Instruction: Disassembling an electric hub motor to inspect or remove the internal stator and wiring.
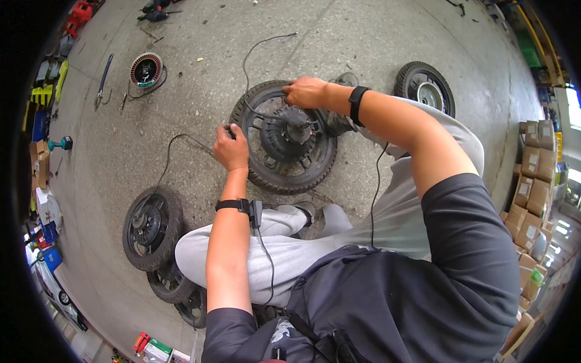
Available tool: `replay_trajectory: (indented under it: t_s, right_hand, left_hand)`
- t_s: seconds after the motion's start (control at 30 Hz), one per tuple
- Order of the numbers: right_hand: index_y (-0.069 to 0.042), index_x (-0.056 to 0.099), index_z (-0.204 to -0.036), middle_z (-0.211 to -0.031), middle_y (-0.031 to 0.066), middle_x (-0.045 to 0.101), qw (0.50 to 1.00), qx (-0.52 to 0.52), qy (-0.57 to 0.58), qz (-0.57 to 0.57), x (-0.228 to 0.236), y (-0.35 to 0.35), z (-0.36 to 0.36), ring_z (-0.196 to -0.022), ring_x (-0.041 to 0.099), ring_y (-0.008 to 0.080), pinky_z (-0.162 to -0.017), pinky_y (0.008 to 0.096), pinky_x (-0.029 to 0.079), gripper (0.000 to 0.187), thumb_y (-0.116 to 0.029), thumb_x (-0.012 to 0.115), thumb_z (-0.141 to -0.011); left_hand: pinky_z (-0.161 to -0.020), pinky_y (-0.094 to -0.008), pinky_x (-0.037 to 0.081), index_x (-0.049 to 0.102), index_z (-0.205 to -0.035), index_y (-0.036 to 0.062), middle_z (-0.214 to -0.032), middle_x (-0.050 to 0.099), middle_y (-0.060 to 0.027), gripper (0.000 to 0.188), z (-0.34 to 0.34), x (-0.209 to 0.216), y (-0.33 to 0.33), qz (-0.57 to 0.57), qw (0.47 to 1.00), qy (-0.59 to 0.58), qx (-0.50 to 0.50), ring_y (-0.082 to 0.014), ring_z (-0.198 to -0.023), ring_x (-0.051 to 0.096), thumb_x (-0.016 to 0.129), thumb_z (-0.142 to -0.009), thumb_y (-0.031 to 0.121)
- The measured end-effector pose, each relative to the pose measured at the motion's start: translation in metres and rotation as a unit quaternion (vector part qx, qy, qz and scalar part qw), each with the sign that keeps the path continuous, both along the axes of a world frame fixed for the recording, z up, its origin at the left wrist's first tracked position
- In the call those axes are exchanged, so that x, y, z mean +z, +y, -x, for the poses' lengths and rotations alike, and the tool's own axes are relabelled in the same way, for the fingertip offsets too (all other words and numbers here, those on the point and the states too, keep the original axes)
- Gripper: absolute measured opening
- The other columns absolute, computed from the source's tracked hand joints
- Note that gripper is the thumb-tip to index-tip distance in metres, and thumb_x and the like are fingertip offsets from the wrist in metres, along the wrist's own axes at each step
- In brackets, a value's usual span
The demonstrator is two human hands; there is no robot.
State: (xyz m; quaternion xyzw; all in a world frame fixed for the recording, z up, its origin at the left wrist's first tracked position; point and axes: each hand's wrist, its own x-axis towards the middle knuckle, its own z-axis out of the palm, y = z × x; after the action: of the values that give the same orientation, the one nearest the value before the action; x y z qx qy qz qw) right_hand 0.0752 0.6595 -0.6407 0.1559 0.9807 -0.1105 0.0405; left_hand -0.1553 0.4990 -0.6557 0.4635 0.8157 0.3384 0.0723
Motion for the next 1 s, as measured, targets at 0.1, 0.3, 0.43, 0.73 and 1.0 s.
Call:
replay_trajectory:
  t_s: [0.1, 0.3, 0.43, 0.73, 1.0]
  right_hand:
    - [-0.005, 0.072, -0.089, -0.090, 0.0181, 0.067, 0.995, -0.067, -0.007, 0.073, 0.000, -0.005, 0.000, -0.093, 0.066, 0.0386, -0.080, 0.0486, 0.053, 0.026, -0.028, 0.061, -0.088]
    - [-0.003, 0.072, -0.100, -0.091, 0.0221, 0.068, 0.946, -0.242, 0.044, 0.209, -0.008, -0.011, 0.015, -0.096, 0.064, 0.0416, -0.084, 0.0488, 0.052, 0.025, -0.019, 0.068, -0.081]
    - [-0.002, 0.072, -0.099, -0.094, 0.0204, 0.069, 0.947, -0.239, 0.163, 0.142, -0.012, -0.024, 0.015, -0.097, 0.065, 0.0394, -0.085, 0.0465, 0.052, 0.026, -0.008, 0.071, -0.074]
    - [0.005, 0.070, -0.098, -0.089, 0.0117, 0.072, 0.699, -0.452, 0.270, 0.484, -0.013, -0.047, 0.012, -0.076, 0.069, 0.0227, -0.070, 0.0378, 0.055, 0.029, -0.020, 0.077, -0.085]
    - [-0.004, 0.073, -0.092, -0.080, 0.0095, 0.071, 0.874, -0.413, -0.012, 0.255, -0.005, -0.024, 0.017, -0.077, 0.069, 0.0276, -0.070, 0.0404, 0.055, 0.024, -0.027, 0.075, -0.082]
  left_hand:
    - [-0.066, -0.0506, 0.050, 0.062, -0.090, 0.0089, -0.084, 0.071, -0.0147, 0.018, -0.001, 0.002, 0.000, 0.002, 1.000, 0.003, 0.003, -0.0398, -0.076, 0.067, 0.060, -0.090, 0.027]
    - [-0.066, -0.0510, 0.050, 0.061, -0.089, 0.0086, -0.083, 0.071, -0.0153, 0.019, -0.001, 0.003, 0.000, 0.004, 1.000, 0.012, 0.004, -0.0403, -0.076, 0.067, 0.060, -0.090, 0.028]
    - [-0.066, -0.0508, 0.050, 0.061, -0.090, 0.0085, -0.083, 0.071, -0.0160, 0.019, 0.000, 0.002, 0.001, 0.012, 1.000, 0.011, 0.001, -0.0404, -0.076, 0.067, 0.060, -0.090, 0.027]
    - [-0.066, -0.0503, 0.051, 0.062, -0.090, 0.0077, -0.085, 0.071, -0.0157, 0.020, 0.000, -0.001, 0.001, 0.012, 1.000, 0.003, 0.001, -0.0401, -0.077, 0.067, 0.060, -0.090, 0.027]
    - [-0.067, -0.0501, 0.051, 0.063, -0.091, 0.0081, -0.086, 0.071, -0.0154, 0.019, 0.000, 0.000, 0.001, 0.002, 1.000, 0.004, -0.003, -0.0398, -0.078, 0.067, 0.060, -0.090, 0.027]
